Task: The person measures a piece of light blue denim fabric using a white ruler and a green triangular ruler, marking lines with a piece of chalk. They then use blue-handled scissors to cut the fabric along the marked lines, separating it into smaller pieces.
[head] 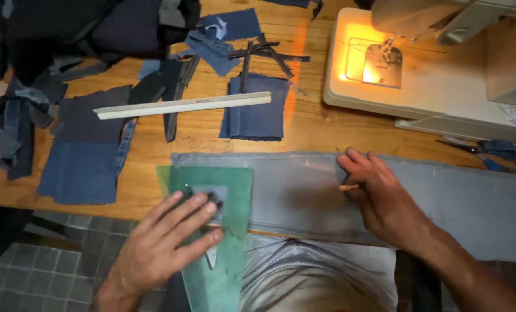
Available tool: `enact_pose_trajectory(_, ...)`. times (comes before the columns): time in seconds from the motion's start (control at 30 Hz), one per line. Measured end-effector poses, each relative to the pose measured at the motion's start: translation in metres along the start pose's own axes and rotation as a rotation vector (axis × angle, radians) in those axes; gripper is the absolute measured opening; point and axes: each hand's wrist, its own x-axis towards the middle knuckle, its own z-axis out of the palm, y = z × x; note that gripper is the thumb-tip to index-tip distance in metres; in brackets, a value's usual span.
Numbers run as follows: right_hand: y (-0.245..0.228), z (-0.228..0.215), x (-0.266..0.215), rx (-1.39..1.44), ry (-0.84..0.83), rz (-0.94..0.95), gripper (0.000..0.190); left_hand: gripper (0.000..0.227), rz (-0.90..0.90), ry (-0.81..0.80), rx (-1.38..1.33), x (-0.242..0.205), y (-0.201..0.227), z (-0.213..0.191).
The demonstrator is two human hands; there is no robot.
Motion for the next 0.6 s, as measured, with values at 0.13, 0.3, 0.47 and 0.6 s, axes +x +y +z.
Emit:
enact_pose_trajectory(0.13,-0.006,-0.001,-0.002,0.047,0.036,-0.031,0.008,0.024,0.095,0.044,-0.003,0.049,0.027,0.015)
enact_pose_trajectory(0.3,0.01,-0.002,-0.01,0.045,0.028,-0.077,0.005,0.024,0.055,0.015,-0.009,0.071,0.046,0.08)
enact_pose_trajectory(0.47,0.024,-0.003,-0.014,0.027,-0.048,0.001,0.047,0.036,0.053,-0.078,0.003,0.058,0.051,0.087)
enact_pose_trajectory(0.6,0.023,-0.003,-0.013,0.045,-0.027,-0.037,0.044,0.044,0.035,-0.131,0.046,0.055,0.052,0.095)
